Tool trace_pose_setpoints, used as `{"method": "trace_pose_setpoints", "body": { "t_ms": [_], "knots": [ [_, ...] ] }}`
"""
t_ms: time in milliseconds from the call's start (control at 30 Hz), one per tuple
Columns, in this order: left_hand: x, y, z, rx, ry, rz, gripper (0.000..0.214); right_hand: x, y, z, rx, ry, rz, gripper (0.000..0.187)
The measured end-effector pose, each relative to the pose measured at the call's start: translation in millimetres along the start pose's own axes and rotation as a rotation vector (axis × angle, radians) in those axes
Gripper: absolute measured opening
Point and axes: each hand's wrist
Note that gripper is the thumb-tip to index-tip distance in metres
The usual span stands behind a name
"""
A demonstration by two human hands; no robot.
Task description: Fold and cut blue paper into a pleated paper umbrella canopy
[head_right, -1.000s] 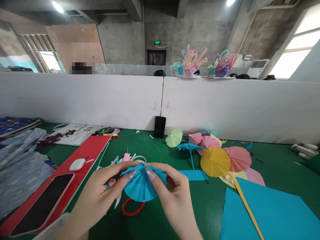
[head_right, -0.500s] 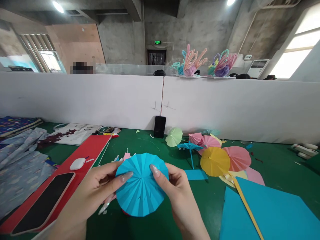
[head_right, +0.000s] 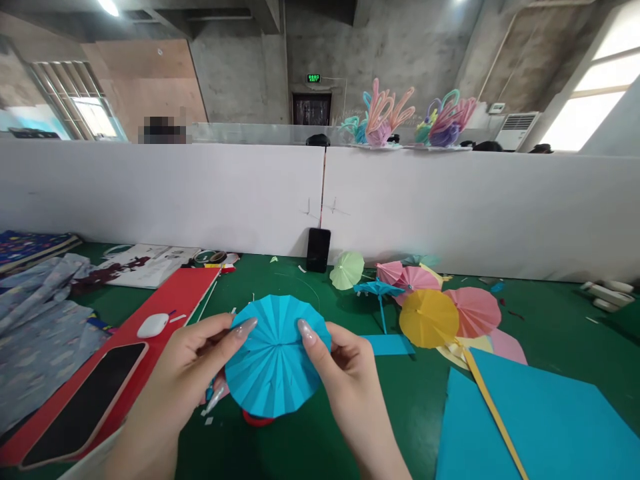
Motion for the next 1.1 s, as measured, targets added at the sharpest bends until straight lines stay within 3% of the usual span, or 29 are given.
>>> {"method": "trace_pose_setpoints", "body": {
  "t_ms": [133, 300, 533, 900, 1000, 1100],
  "knots": [
    [-0.8, 0.2, -1.3, 0.043, 0.007, -0.007, 0.035, -0.3, 1.3, -0.3, 0.006, -0.004, 0.005, 0.031],
    [-0.9, -0.8, -6.2, 0.127, 0.055, -0.035, 0.031, 0.2, -1.0, 2.0, 0.186, 0.087, 0.052, 0.041],
    [-6.7, -6.6, -6.1, -0.060, 0.088, -0.184, 0.034, -0.9, -1.0, 1.7, 0.283, 0.154, 0.071, 0.043],
    [-2.2, -2.8, -8.7, 0.000, 0.104, -0.184, 0.026, 5.9, -4.9, 5.7, 0.294, 0.111, 0.136, 0.045],
    [-4.3, -5.3, -7.3, -0.021, 0.087, -0.254, 0.028, 6.2, -7.7, 7.6, 0.283, 0.089, 0.075, 0.038],
    [-6.7, -9.1, -4.3, -0.080, -0.010, -0.324, 0.034, 5.0, -11.5, 8.4, 0.248, -0.050, -0.026, 0.023]
  ]
}}
Point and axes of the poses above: each hand's wrist, its own x-axis away from the middle knuckle, its own z-axis out of the back of the hand, y = z × x, and after that the axes turned 9 degrees about -z, right-handed
